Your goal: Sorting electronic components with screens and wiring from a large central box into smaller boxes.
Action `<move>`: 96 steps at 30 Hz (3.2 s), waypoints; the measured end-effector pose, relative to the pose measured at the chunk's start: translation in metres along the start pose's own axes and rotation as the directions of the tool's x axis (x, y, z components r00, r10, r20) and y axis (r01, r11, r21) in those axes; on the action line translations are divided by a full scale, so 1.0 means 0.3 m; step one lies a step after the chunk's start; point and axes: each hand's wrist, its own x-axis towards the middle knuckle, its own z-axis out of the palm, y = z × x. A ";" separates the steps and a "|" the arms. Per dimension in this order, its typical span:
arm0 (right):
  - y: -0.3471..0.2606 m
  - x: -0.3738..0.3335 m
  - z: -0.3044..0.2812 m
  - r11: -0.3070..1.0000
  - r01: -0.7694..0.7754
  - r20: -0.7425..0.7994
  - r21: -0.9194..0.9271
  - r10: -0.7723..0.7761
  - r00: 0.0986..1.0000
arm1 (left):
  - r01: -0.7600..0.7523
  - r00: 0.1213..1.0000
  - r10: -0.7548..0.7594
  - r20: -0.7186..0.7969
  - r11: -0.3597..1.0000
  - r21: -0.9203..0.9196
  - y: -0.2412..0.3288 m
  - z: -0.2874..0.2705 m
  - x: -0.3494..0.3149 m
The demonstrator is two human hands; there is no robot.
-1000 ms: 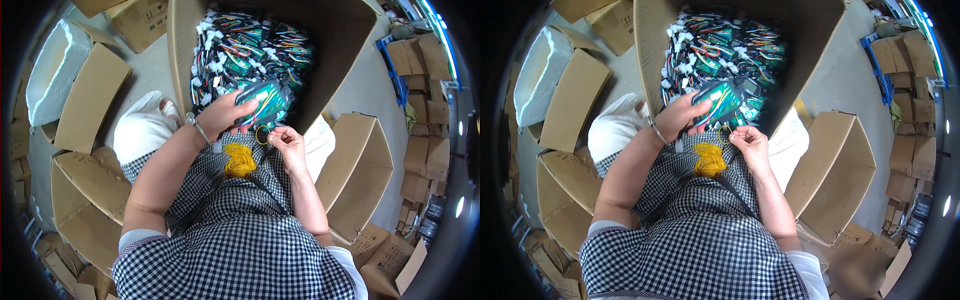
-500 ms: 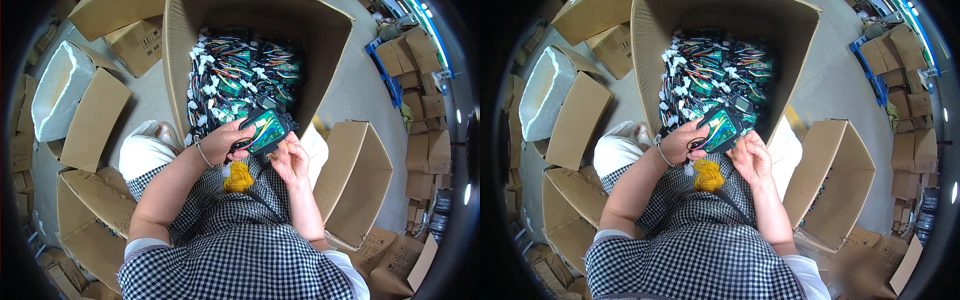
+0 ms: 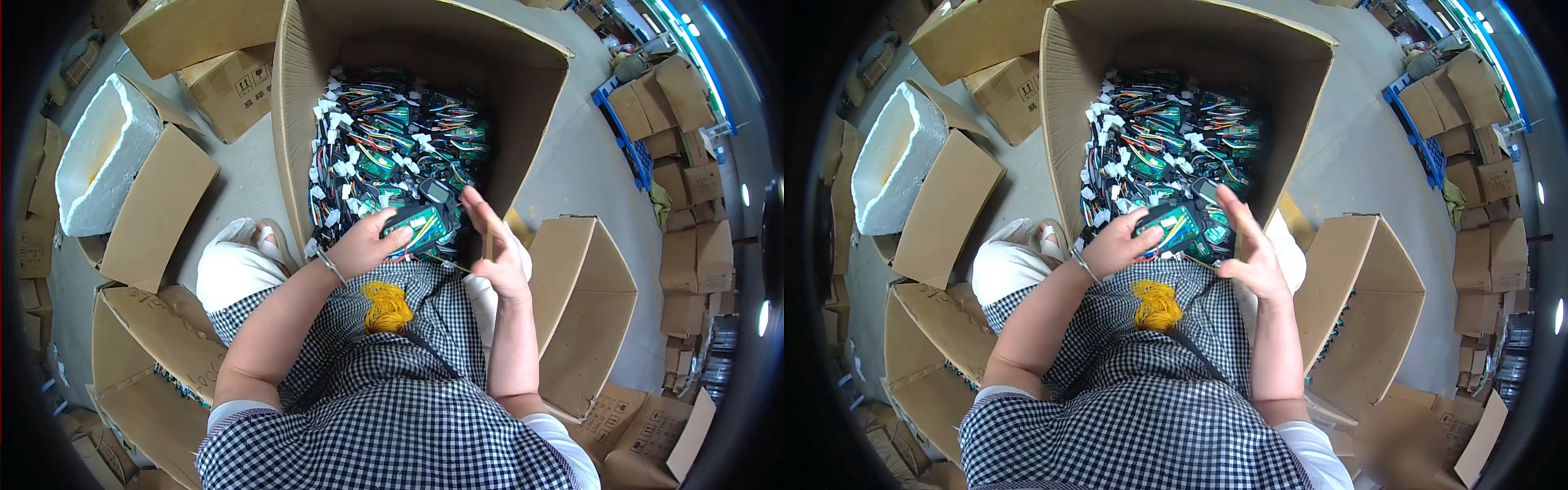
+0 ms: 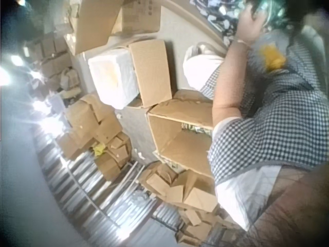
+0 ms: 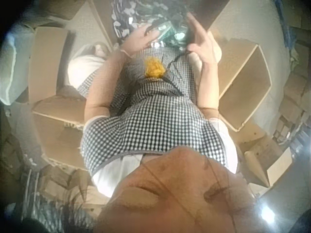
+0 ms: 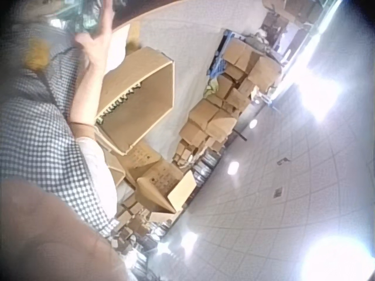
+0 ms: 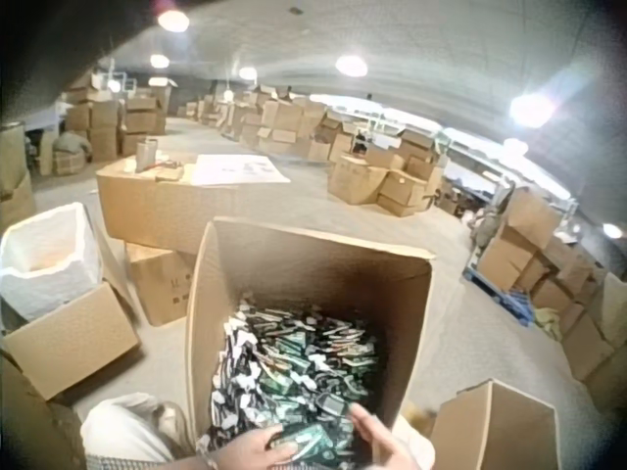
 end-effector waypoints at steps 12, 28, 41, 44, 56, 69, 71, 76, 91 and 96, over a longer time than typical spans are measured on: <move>0.209 0.060 0.004 0.693 -0.397 -0.199 0.601 0.611 0.766 | -0.237 0.971 0.233 0.055 0.967 0.095 0.059 -0.003 -0.057; -0.059 0.082 0.059 0.666 0.076 0.097 -0.742 -0.005 0.995 | 0.148 0.989 -0.148 0.003 0.988 -0.050 0.034 -0.029 -0.022; -0.090 0.133 -0.017 0.935 -0.123 0.237 -0.333 0.210 0.949 | -0.075 0.986 -0.058 0.159 0.691 0.719 0.026 -0.053 -0.039; -0.040 0.143 -0.035 0.869 -0.023 0.253 -0.495 0.169 0.953 | -0.004 0.983 -0.117 0.145 0.765 0.645 0.001 -0.046 -0.034; 0.438 0.098 -0.111 0.582 -0.559 -0.467 -0.590 0.319 0.825 | 0.288 0.944 -0.186 -0.273 0.058 0.956 0.005 -0.134 0.002; 0.565 0.226 -0.100 -0.019 -0.461 -0.440 -0.887 0.334 0.833 | 0.354 0.931 0.128 -0.341 -0.105 0.929 -0.012 -0.132 0.074; 0.472 0.223 -0.082 0.095 -0.440 -0.400 -0.893 0.282 0.872 | 0.297 0.920 0.285 -0.268 -0.062 0.953 -0.025 -0.126 0.096; 0.211 0.197 -0.003 0.766 -0.371 0.155 -0.524 0.514 0.843 | -0.323 0.797 0.502 0.335 -0.114 0.940 -0.014 -0.038 0.143; 0.705 0.206 -0.230 -0.029 -0.786 -0.780 -0.617 0.151 0.607 | -0.025 0.964 0.041 -0.263 0.998 0.065 0.068 -0.114 0.116; 0.542 0.158 -0.151 0.018 -0.595 -0.593 -0.804 0.060 0.803 | -0.065 0.930 0.061 -0.363 0.998 0.002 0.099 -0.143 0.110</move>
